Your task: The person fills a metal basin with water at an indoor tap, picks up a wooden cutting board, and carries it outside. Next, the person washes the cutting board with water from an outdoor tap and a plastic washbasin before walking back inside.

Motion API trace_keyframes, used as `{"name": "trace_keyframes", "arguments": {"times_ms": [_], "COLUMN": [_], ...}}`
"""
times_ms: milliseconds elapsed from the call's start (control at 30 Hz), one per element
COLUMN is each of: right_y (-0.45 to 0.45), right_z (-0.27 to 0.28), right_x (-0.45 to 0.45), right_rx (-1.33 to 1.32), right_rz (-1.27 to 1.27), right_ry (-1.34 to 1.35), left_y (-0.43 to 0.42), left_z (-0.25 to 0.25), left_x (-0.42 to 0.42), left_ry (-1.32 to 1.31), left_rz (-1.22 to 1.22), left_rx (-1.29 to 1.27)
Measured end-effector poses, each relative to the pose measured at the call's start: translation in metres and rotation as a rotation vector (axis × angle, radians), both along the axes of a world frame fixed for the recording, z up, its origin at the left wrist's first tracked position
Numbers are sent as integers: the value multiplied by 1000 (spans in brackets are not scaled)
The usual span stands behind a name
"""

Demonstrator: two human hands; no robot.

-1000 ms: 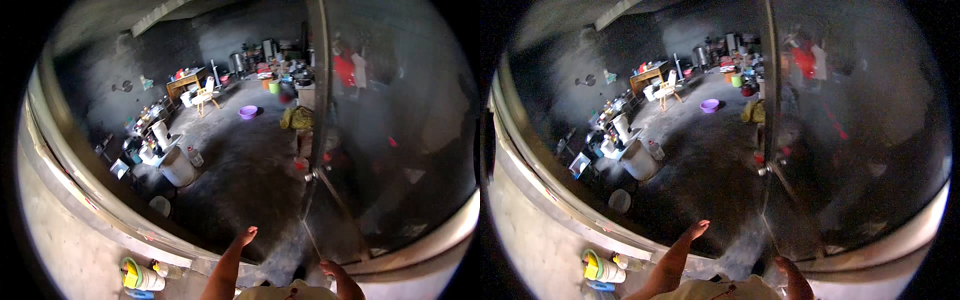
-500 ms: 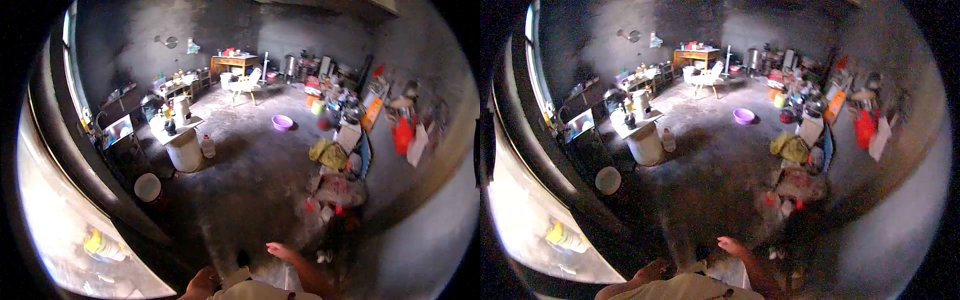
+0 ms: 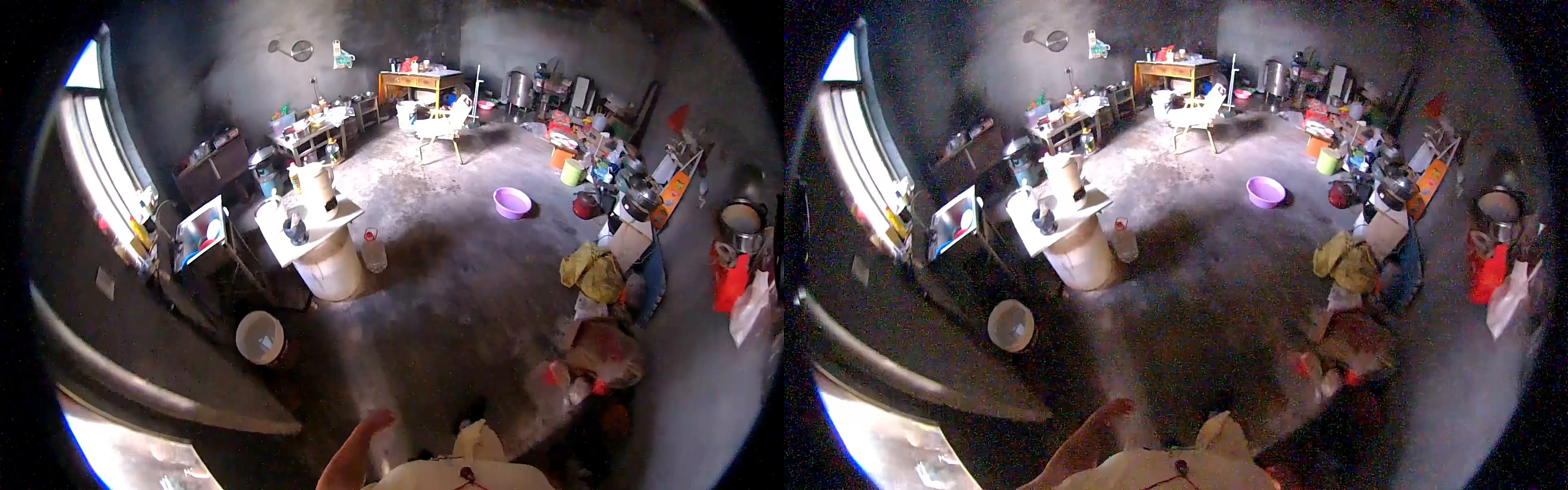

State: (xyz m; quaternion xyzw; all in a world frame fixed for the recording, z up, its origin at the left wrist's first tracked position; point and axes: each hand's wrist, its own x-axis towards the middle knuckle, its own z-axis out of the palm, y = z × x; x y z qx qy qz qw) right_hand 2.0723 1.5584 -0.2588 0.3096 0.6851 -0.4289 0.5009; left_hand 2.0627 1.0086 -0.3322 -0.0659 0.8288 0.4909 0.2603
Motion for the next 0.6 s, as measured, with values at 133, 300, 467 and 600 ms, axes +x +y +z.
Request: {"name": "trace_keyframes", "arguments": {"times_ms": [133,300,467,600], "right_y": [-7,-18,-45,-144], "right_z": [-11,1,40,132], "right_x": [-82,-250,-467,-645], "right_rx": [12,5,-35,-8], "right_rz": [-18,59,344,797], "right_ry": [-34,-5,160,546], "left_y": [-26,-88,-89,-100], "left_z": [9,28,129,155], "left_x": [-63,-105,-157,-164], "left_ry": [-109,-122,-168,-196], "left_rz": [183,162,116,186], "left_rx": [42,-35,-284,-52]}}
